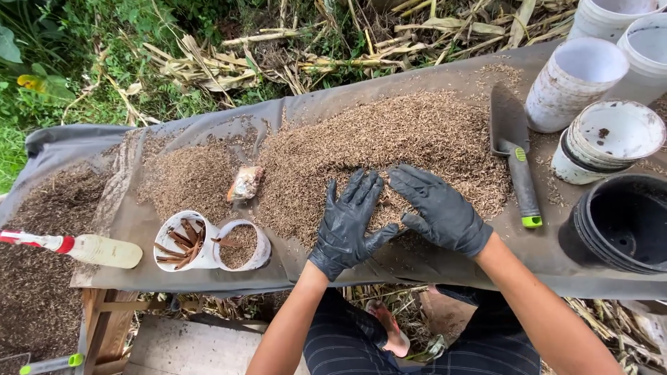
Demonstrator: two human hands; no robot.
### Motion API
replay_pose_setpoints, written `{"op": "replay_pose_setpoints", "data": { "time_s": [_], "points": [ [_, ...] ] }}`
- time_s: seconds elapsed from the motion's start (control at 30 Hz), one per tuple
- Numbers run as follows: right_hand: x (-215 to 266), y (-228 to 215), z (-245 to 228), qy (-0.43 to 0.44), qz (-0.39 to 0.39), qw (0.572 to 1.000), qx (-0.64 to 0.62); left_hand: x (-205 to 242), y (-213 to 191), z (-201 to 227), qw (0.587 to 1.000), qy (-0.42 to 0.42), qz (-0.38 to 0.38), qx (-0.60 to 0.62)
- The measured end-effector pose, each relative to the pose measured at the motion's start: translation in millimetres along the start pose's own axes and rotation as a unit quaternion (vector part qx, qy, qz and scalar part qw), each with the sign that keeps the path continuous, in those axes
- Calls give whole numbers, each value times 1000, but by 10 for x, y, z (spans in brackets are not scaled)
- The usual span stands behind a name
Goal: Filling a small plastic container with soil from a pile on a workbench using gloved hands.
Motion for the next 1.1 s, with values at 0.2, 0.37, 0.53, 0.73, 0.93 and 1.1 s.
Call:
{"op": "replay_pose_setpoints", "data": {
  "time_s": [0.2,0.37,0.53,0.73,0.93,1.1],
  "points": [
    [26,57,83,39,9,998,-41,223,670,-833,981,112,-20,-155],
    [-44,-65,21,36,19,997,-62,156,321,-422,982,46,97,-154],
    [14,-113,8,24,55,997,-52,189,229,-440,981,-10,87,-171],
    [-11,-150,33,34,72,992,-98,274,410,-706,986,62,13,-155],
    [-72,29,121,135,-69,983,-100,349,435,-612,982,119,-10,-146],
    [-11,22,74,31,1,1000,-1,319,439,-560,970,111,-29,-212]
  ]
}}
Point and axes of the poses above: each hand's wrist, its own x-axis away from the middle knuckle, its own y-axis out of the palm, z = x × y, the point moved 10 cm from there along -x, towards the middle knuckle, and after that the axes turned 3 degrees about x, right-handed, at the moved point
